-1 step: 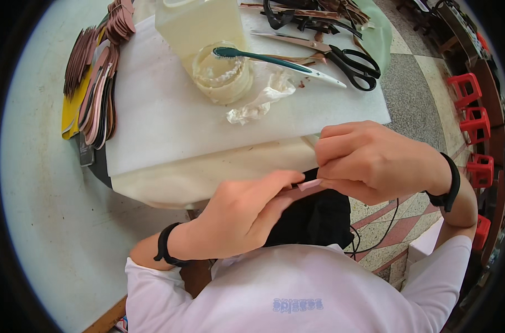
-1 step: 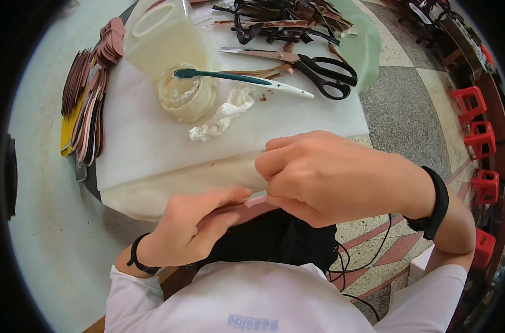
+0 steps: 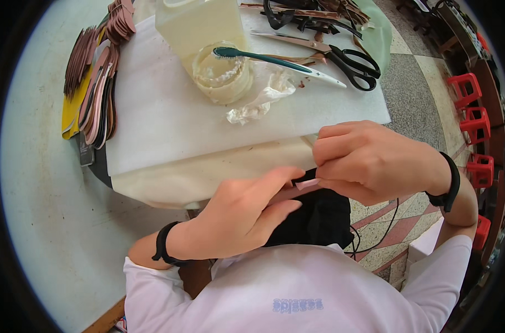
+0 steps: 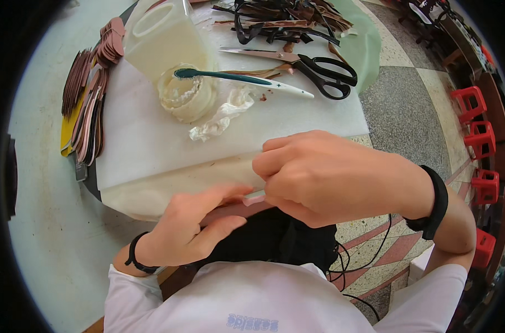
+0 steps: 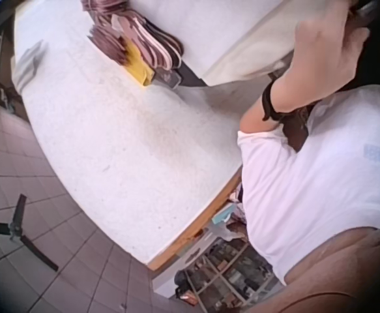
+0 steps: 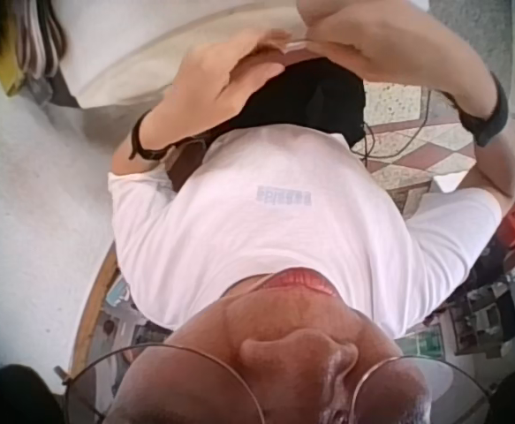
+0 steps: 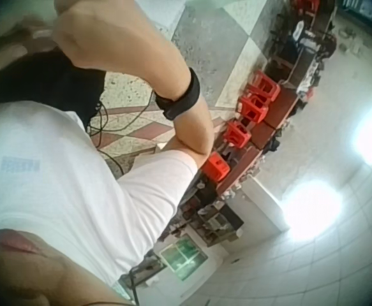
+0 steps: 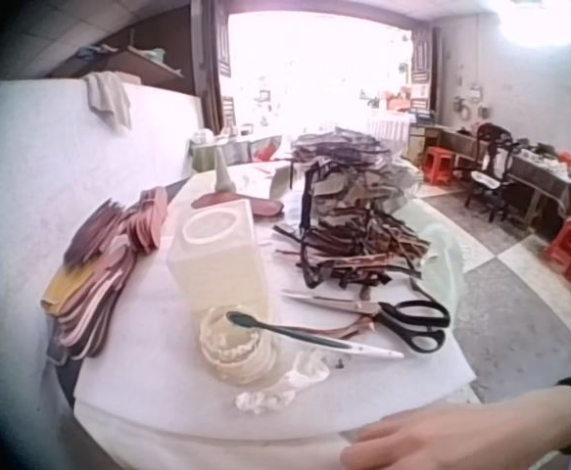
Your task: The person presses a pink strip onto the edge of a shoe sole, trims the excess with shears, and applies adhesive using a toothbrush. They then wipe the sole, press a black strip onto the edge, and trim the excess before stacking it.
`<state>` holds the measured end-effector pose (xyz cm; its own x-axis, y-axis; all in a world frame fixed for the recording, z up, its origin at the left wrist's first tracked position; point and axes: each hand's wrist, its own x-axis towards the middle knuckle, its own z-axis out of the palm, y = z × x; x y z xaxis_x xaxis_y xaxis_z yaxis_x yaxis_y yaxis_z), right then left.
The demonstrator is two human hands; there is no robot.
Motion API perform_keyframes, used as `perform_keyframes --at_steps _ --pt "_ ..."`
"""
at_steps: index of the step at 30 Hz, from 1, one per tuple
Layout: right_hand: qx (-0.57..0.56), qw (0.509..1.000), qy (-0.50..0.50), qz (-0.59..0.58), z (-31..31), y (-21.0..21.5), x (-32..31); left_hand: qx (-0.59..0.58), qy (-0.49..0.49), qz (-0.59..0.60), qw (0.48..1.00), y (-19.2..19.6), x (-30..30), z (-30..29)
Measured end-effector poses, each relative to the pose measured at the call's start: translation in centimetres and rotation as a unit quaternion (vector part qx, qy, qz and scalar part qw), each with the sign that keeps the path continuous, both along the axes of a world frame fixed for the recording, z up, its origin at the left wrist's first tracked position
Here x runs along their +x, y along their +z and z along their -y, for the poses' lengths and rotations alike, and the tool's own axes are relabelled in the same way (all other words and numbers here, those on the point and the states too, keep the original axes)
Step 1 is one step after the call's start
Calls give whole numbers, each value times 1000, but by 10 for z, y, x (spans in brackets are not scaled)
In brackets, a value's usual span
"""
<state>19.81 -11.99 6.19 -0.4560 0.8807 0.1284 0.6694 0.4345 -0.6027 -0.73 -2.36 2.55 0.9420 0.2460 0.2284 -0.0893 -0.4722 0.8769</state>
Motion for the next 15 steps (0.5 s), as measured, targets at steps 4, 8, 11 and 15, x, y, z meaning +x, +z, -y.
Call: perform_keyframes --at_steps 4,8,11,15 --pt "26 999 14 31 -6 0 -11 45 25 -27 998 3 9 5" --pt "26 995 12 94 -10 6 -12 126 38 11 991 -10 11 5" --pt "-8 996 17 87 -11 6 -11 91 38 42 994 -18 10 5" --pt "-42 998 -22 44 -12 11 -7 73 15 39 996 -20 5 6"
